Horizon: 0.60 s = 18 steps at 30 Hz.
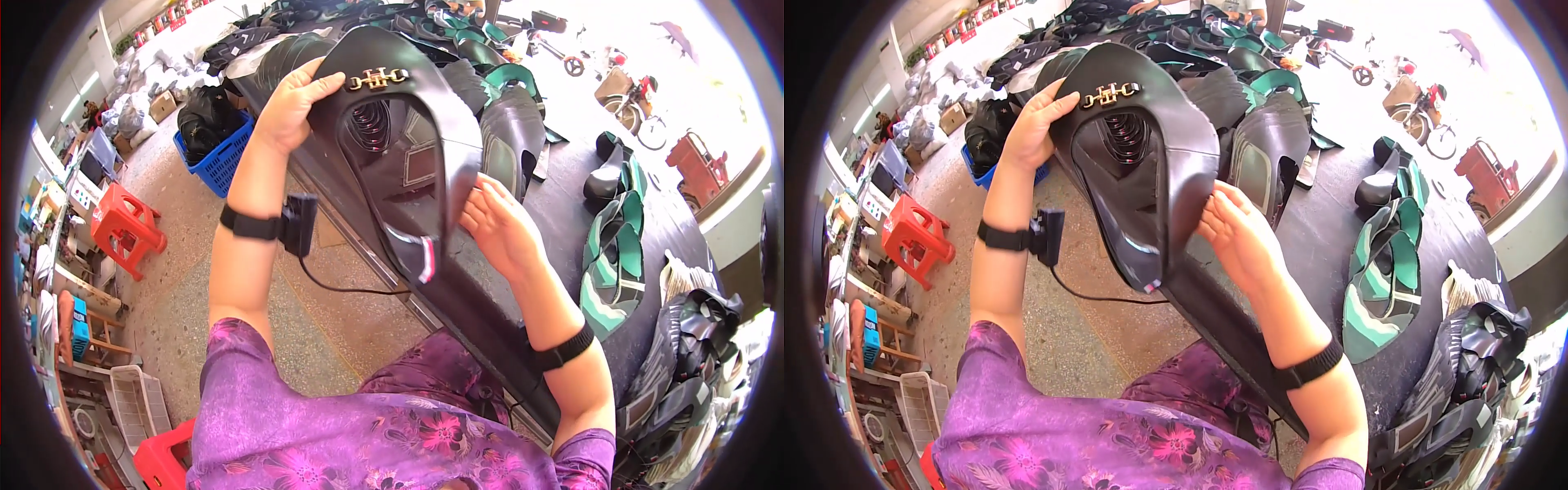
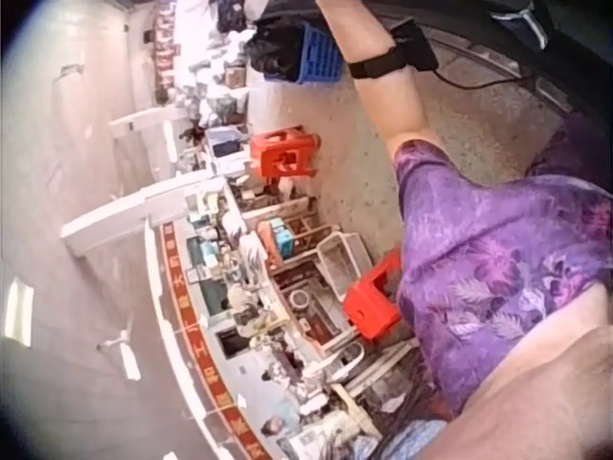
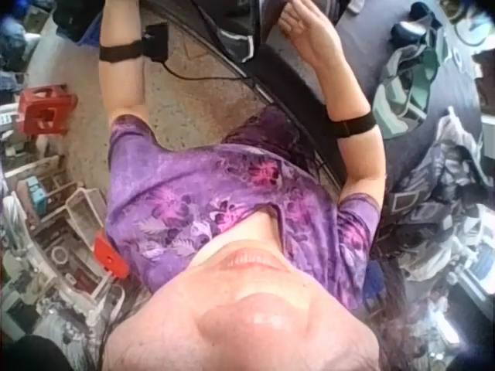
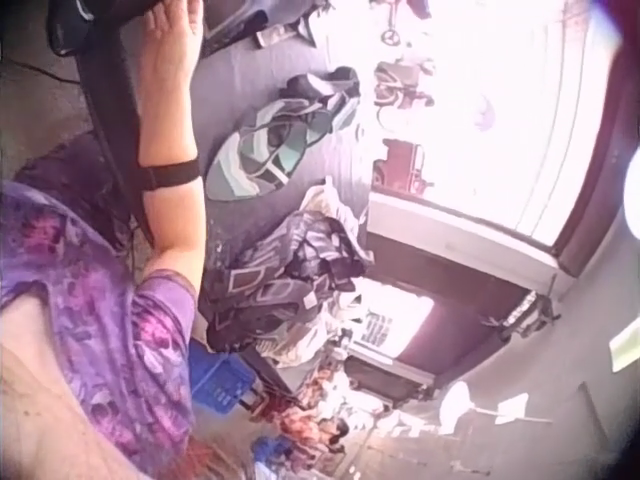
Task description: The recorder is inspecting and organizing various black and green shoe upper components on a manufacturing table.
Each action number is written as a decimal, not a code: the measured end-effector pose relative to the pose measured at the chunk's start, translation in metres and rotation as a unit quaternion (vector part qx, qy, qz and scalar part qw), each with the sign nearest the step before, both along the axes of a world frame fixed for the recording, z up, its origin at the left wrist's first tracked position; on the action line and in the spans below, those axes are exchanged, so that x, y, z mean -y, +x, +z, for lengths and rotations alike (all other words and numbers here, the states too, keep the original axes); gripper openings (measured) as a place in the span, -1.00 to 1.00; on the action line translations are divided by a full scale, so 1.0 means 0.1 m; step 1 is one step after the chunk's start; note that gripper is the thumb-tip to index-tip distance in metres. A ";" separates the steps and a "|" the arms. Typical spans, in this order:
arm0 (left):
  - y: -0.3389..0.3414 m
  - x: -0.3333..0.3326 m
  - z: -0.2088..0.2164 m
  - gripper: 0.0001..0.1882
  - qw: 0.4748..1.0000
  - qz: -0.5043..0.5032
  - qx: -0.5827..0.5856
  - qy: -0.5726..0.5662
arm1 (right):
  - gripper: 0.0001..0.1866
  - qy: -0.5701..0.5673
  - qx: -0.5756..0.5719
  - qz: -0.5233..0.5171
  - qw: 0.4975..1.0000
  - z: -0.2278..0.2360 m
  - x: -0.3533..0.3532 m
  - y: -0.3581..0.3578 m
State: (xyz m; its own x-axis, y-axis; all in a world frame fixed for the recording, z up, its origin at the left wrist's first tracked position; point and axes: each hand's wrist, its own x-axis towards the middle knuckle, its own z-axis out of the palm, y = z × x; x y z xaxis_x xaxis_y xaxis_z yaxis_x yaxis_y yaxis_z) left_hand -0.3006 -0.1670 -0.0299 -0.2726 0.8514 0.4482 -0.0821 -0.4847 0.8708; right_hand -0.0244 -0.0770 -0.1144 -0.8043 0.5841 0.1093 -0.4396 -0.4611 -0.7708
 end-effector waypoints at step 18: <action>-0.99 -1.04 -1.11 -0.68 0.889 0.440 -0.125 -0.014 | -0.19 0.064 0.313 -0.096 0.943 -0.39 -0.49 -0.80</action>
